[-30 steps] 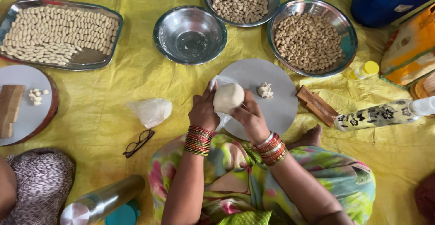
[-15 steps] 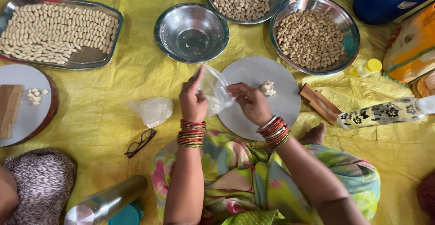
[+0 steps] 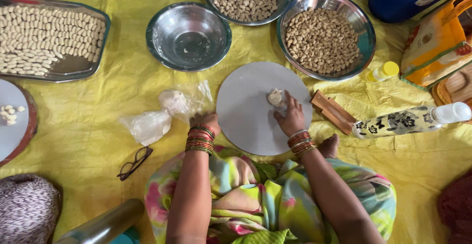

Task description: The person kneads a small piece of dough, then uses a wooden ridged tool to press and shape it into small ridged pieces. The shaped pieces are placed on a metal tray. The person repeats this process with multiple pieces of dough.

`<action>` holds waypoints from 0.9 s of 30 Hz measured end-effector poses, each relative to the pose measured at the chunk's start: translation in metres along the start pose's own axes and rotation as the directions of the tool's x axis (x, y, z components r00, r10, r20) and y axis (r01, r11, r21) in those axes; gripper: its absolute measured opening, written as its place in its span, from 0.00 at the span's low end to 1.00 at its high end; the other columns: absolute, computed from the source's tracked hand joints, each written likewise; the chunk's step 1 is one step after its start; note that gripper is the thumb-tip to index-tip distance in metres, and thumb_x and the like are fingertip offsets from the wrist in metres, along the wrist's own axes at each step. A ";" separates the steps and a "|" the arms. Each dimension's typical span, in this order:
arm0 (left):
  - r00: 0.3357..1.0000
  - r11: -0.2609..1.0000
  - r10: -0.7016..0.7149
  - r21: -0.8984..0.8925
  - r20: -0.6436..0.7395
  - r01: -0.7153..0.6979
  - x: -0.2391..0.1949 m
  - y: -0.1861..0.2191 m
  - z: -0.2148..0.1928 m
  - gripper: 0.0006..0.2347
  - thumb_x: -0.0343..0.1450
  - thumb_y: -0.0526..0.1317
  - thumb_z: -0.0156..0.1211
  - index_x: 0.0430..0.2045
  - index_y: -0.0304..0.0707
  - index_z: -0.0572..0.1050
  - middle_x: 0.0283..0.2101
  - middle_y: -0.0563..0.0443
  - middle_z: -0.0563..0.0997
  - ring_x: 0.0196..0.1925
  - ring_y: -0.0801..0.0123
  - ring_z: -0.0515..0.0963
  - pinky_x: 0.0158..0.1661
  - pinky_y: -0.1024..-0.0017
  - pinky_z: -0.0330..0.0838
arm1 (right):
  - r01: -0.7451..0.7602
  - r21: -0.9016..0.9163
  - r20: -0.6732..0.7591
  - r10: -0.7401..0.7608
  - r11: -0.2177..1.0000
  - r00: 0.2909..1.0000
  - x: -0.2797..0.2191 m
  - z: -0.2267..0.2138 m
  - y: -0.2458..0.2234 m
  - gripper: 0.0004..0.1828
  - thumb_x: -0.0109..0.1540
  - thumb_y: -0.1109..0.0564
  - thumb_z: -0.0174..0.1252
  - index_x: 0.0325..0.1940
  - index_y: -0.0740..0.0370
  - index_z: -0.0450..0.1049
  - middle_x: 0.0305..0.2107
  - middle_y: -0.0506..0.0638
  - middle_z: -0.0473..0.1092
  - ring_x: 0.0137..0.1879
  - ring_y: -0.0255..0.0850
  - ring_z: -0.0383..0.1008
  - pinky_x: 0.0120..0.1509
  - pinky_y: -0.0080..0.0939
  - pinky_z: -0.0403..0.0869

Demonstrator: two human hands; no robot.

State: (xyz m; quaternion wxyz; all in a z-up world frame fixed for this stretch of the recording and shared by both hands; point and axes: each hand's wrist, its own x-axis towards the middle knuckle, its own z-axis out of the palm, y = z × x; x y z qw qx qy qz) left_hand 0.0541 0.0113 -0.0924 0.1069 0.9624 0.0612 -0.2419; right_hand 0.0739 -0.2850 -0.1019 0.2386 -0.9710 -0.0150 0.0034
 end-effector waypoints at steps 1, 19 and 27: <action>0.999 0.999 -0.031 -0.041 0.044 0.033 0.004 0.000 0.005 0.16 0.67 0.41 0.58 0.50 0.45 0.77 0.58 0.45 0.75 0.62 0.44 0.72 0.59 0.47 0.64 | 0.036 -0.017 0.009 -0.035 0.999 0.999 0.003 0.007 -0.001 0.54 0.50 0.56 0.73 0.76 0.55 0.51 0.62 0.60 0.64 0.65 0.58 0.64 0.70 0.56 0.65; 0.709 0.589 0.243 -0.480 -0.662 -0.650 -0.022 0.100 0.004 0.16 0.75 0.49 0.59 0.53 0.43 0.77 0.47 0.44 0.83 0.47 0.56 0.84 0.49 0.64 0.77 | 0.046 0.390 0.115 -0.098 0.920 0.989 0.029 -0.024 -0.006 0.29 0.57 0.56 0.71 0.61 0.59 0.72 0.43 0.53 0.78 0.46 0.43 0.79 0.53 0.42 0.79; 0.931 -0.087 0.363 -0.992 0.050 0.087 -0.001 0.082 -0.001 0.28 0.75 0.60 0.50 0.58 0.35 0.74 0.46 0.47 0.83 0.41 0.69 0.84 0.44 0.69 0.82 | 0.185 0.718 0.239 -0.487 0.671 0.840 0.015 -0.073 -0.050 0.27 0.58 0.66 0.68 0.60 0.65 0.70 0.50 0.52 0.75 0.56 0.39 0.77 0.60 0.40 0.79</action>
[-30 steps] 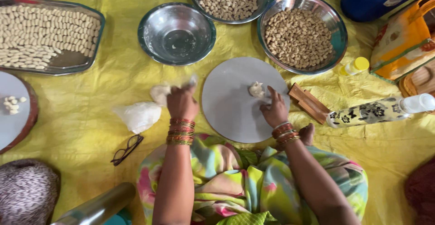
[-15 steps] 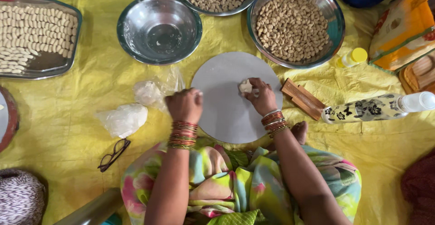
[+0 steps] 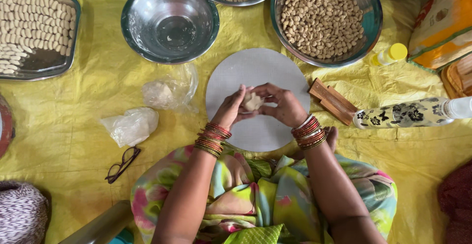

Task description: The person kneads a small piece of dough, then uses a wooden ridged tool to press and shape it into small ridged pieces. The shaped pieces are placed on a metal tray. The person repeats this process with multiple pieces of dough.

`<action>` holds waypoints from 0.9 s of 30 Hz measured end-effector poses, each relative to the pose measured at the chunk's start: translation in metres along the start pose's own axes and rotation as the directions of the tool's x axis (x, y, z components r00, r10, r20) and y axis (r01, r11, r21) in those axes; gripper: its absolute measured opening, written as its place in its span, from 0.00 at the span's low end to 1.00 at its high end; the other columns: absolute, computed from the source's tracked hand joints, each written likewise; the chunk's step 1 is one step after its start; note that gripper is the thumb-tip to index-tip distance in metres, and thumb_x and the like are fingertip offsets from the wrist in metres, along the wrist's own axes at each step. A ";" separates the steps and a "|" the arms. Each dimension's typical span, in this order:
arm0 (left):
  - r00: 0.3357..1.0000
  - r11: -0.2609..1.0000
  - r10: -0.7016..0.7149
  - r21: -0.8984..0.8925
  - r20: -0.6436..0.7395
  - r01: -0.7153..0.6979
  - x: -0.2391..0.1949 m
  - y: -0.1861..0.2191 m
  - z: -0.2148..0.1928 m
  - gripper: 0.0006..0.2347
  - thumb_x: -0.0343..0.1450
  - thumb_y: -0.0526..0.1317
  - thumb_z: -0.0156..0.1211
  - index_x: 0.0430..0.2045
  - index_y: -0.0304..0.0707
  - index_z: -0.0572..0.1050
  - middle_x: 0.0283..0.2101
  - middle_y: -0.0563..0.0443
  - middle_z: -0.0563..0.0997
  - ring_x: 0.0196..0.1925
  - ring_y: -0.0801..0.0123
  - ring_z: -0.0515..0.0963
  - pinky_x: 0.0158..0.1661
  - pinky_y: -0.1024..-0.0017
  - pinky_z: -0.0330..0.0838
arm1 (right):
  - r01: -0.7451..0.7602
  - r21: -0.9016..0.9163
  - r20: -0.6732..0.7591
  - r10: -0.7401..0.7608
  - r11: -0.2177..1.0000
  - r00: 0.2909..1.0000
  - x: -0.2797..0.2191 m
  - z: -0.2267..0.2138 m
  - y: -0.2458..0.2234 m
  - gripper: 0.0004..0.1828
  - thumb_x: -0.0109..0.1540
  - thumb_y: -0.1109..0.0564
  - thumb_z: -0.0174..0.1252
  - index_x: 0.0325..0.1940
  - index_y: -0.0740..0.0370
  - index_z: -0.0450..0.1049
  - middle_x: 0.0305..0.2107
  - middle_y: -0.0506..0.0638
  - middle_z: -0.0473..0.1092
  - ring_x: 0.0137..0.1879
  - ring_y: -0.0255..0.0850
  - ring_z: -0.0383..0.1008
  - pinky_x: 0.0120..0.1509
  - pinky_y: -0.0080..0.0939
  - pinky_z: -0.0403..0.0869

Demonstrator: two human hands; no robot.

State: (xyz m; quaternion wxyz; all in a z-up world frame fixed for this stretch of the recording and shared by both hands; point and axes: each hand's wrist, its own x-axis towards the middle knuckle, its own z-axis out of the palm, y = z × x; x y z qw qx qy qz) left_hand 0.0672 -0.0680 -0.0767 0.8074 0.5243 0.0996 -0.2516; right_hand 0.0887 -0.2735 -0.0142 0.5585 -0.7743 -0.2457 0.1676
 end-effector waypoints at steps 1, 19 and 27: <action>0.996 0.995 -0.052 -0.082 0.078 0.058 -0.002 0.001 -0.001 0.28 0.75 0.60 0.51 0.57 0.31 0.74 0.45 0.46 0.84 0.40 0.67 0.85 0.44 0.68 0.84 | 0.025 -0.010 0.025 -0.025 1.000 0.999 -0.001 0.002 -0.006 0.27 0.58 0.66 0.67 0.61 0.66 0.70 0.51 0.52 0.74 0.57 0.40 0.77 0.61 0.40 0.78; 0.991 0.979 0.080 0.193 -0.104 -0.059 0.016 -0.027 -0.035 0.10 0.74 0.40 0.58 0.46 0.36 0.80 0.33 0.53 0.82 0.28 0.78 0.80 0.25 0.77 0.74 | -0.678 -0.701 -0.316 0.755 0.222 0.574 -0.014 -0.046 -0.003 0.24 0.51 0.34 0.73 0.37 0.51 0.79 0.35 0.45 0.78 0.45 0.42 0.78 0.48 0.49 0.76; 0.989 0.973 0.099 0.219 -0.108 -0.074 0.015 -0.022 -0.031 0.10 0.75 0.39 0.59 0.46 0.34 0.80 0.33 0.51 0.81 0.28 0.78 0.79 0.27 0.77 0.76 | -0.636 -0.756 -0.244 0.836 0.154 0.492 -0.001 -0.014 0.032 0.31 0.52 0.34 0.71 0.42 0.63 0.81 0.38 0.52 0.80 0.48 0.46 0.81 0.54 0.49 0.80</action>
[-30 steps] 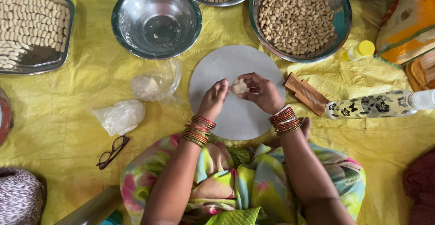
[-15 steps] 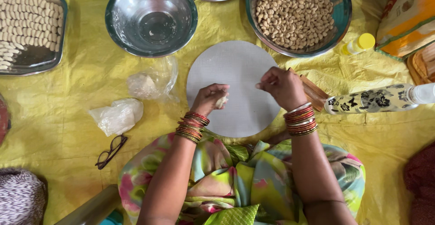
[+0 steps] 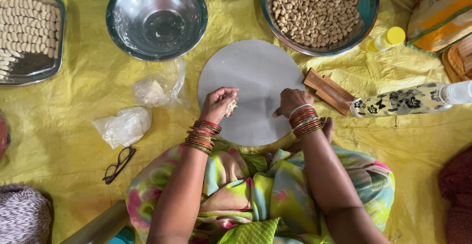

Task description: The person kneads a small piece of dough, then uses a wooden ridged tool to press and shape it into small ridged pieces. The shaped pieces are placed on a metal tray. The person repeats this process with multiple pieces of dough.

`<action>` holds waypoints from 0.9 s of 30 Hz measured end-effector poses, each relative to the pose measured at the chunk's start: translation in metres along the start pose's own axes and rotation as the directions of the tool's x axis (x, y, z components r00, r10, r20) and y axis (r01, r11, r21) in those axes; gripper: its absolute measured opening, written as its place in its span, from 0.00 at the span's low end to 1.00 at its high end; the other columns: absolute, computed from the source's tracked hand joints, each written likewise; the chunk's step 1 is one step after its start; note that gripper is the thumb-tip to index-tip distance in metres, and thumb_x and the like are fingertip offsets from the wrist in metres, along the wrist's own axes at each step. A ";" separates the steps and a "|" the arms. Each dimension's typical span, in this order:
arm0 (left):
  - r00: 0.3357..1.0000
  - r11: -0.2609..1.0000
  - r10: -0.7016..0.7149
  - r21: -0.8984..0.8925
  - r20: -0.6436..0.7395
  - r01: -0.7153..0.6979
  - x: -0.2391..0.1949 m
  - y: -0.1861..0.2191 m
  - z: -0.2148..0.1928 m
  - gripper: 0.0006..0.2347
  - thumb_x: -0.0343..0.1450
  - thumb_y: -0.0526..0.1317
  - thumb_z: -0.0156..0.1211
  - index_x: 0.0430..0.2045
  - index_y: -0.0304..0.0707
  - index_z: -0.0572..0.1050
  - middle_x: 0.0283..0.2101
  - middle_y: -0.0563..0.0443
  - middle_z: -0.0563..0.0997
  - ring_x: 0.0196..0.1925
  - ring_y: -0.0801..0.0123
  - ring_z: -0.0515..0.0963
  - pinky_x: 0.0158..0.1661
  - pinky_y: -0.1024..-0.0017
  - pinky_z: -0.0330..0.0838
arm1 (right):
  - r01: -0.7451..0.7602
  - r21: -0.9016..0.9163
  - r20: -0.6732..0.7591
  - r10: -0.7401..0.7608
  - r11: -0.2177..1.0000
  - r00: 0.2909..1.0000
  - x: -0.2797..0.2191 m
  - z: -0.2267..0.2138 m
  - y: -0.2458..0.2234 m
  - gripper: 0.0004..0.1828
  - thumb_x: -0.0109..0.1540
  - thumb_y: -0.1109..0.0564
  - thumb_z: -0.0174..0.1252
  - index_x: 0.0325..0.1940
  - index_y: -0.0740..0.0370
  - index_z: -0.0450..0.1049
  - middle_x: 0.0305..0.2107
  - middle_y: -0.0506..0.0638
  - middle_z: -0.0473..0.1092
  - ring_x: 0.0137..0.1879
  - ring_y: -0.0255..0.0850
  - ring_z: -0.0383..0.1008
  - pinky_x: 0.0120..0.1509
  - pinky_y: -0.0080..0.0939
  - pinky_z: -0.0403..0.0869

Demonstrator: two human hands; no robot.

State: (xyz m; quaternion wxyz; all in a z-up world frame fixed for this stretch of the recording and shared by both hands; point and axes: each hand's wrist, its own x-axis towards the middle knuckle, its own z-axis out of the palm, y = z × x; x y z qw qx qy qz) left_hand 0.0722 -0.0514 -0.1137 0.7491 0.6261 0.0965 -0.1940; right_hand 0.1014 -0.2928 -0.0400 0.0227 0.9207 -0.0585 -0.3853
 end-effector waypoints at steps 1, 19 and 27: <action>1.000 1.000 -0.001 0.001 0.002 0.001 0.001 -0.001 0.000 0.10 0.75 0.39 0.59 0.46 0.34 0.80 0.33 0.51 0.81 0.28 0.78 0.79 0.27 0.76 0.76 | 0.004 0.005 -0.013 -0.004 1.000 1.000 0.002 0.002 -0.002 0.31 0.52 0.35 0.73 0.44 0.63 0.80 0.40 0.53 0.79 0.50 0.47 0.79 0.55 0.50 0.79; 0.998 1.000 0.012 0.002 -0.063 -0.012 0.000 -0.005 -0.012 0.09 0.75 0.39 0.60 0.44 0.34 0.80 0.30 0.54 0.80 0.24 0.79 0.75 0.23 0.78 0.71 | 0.074 0.231 -0.214 -0.024 0.970 0.976 0.003 -0.017 0.046 0.21 0.52 0.34 0.73 0.40 0.45 0.83 0.37 0.45 0.79 0.45 0.42 0.78 0.52 0.48 0.76; 0.999 1.000 0.025 0.015 -0.049 -0.024 -0.001 -0.006 -0.011 0.09 0.74 0.38 0.60 0.44 0.34 0.80 0.30 0.53 0.80 0.25 0.79 0.76 0.24 0.78 0.72 | -0.006 0.412 -0.458 0.213 0.911 0.863 0.028 -0.016 0.109 0.07 0.63 0.49 0.61 0.37 0.43 0.84 0.35 0.50 0.80 0.39 0.46 0.81 0.47 0.47 0.79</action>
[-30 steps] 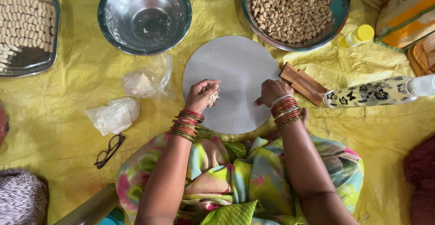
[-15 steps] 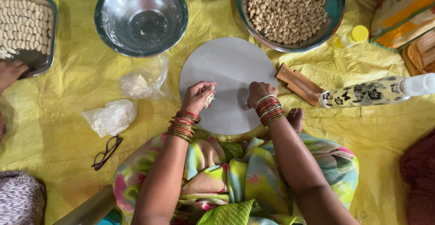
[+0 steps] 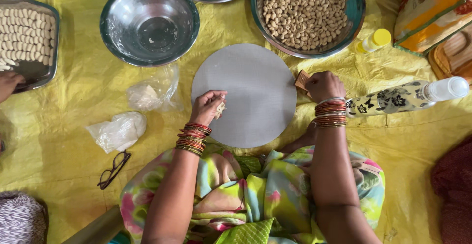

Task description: The person kneads a small piece of dough, then uses a wooden ridged tool to press and shape it into small ridged pieces. The shaped pieces are placed on a metal tray. The person repeats this process with multiple pieces of dough.

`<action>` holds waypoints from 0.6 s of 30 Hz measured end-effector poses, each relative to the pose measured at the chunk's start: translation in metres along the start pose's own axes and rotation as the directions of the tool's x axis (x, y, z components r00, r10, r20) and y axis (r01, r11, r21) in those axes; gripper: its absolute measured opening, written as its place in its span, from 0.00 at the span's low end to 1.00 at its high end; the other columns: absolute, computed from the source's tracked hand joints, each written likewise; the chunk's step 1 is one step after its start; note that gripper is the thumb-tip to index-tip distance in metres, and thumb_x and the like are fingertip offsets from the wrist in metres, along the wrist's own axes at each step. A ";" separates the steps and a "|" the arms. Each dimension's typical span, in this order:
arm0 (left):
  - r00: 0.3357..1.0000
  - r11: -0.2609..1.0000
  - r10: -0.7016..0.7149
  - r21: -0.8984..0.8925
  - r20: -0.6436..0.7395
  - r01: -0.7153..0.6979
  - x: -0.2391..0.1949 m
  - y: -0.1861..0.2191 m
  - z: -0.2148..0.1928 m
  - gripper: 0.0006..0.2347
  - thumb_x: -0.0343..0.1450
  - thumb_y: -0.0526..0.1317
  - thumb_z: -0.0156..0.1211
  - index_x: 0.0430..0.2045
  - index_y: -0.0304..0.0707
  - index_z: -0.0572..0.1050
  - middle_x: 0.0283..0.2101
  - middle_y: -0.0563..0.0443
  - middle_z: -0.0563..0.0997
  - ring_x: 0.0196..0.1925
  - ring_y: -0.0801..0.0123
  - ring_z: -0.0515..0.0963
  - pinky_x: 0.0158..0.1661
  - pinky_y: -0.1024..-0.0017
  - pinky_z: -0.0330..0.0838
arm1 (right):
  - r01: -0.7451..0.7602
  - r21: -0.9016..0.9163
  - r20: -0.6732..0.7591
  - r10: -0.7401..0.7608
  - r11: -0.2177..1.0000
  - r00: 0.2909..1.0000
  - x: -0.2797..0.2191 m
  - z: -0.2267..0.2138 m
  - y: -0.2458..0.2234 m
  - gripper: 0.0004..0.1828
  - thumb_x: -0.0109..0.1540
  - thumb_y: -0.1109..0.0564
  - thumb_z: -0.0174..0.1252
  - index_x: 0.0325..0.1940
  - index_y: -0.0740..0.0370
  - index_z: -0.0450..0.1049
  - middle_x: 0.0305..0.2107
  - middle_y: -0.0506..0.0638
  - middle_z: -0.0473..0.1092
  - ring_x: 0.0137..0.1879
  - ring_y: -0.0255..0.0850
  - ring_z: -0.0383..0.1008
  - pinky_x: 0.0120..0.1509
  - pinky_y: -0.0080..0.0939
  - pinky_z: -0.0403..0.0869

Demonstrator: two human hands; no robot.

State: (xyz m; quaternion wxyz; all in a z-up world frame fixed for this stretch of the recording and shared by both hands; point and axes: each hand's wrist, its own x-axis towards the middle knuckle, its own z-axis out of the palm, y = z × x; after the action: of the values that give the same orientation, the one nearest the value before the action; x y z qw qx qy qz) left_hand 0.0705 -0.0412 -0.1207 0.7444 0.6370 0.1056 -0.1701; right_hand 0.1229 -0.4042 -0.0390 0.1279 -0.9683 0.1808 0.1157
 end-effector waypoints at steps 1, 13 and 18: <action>1.000 1.000 -0.001 0.013 0.001 0.001 0.001 0.000 -0.001 0.09 0.74 0.38 0.60 0.44 0.34 0.80 0.30 0.53 0.81 0.25 0.80 0.76 0.24 0.78 0.72 | -0.026 0.044 0.015 0.026 0.999 1.000 0.003 0.001 0.005 0.07 0.64 0.50 0.60 0.37 0.44 0.84 0.34 0.49 0.81 0.38 0.45 0.82 0.48 0.46 0.80; 1.000 0.996 -0.028 0.090 -0.005 0.029 0.001 0.007 -0.001 0.10 0.73 0.40 0.59 0.44 0.37 0.80 0.32 0.53 0.82 0.26 0.79 0.78 0.25 0.78 0.75 | -0.034 0.011 -0.014 0.034 0.999 0.999 0.010 -0.005 0.021 0.05 0.60 0.45 0.65 0.33 0.38 0.87 0.36 0.45 0.80 0.40 0.45 0.79 0.51 0.48 0.77; 1.000 0.997 -0.013 0.074 0.002 0.012 0.000 0.007 0.000 0.10 0.74 0.40 0.60 0.45 0.36 0.81 0.32 0.52 0.82 0.27 0.79 0.77 0.26 0.78 0.75 | -0.068 -0.044 0.044 0.070 0.997 0.997 0.007 -0.010 0.015 0.10 0.57 0.44 0.71 0.37 0.47 0.85 0.37 0.47 0.81 0.43 0.44 0.80 0.54 0.47 0.78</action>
State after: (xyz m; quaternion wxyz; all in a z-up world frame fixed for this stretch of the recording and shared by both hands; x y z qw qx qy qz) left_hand 0.0734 -0.0403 -0.1141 0.7193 0.6633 0.1021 -0.1795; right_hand 0.1249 -0.4231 -0.0342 0.1072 -0.9611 0.2086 0.1457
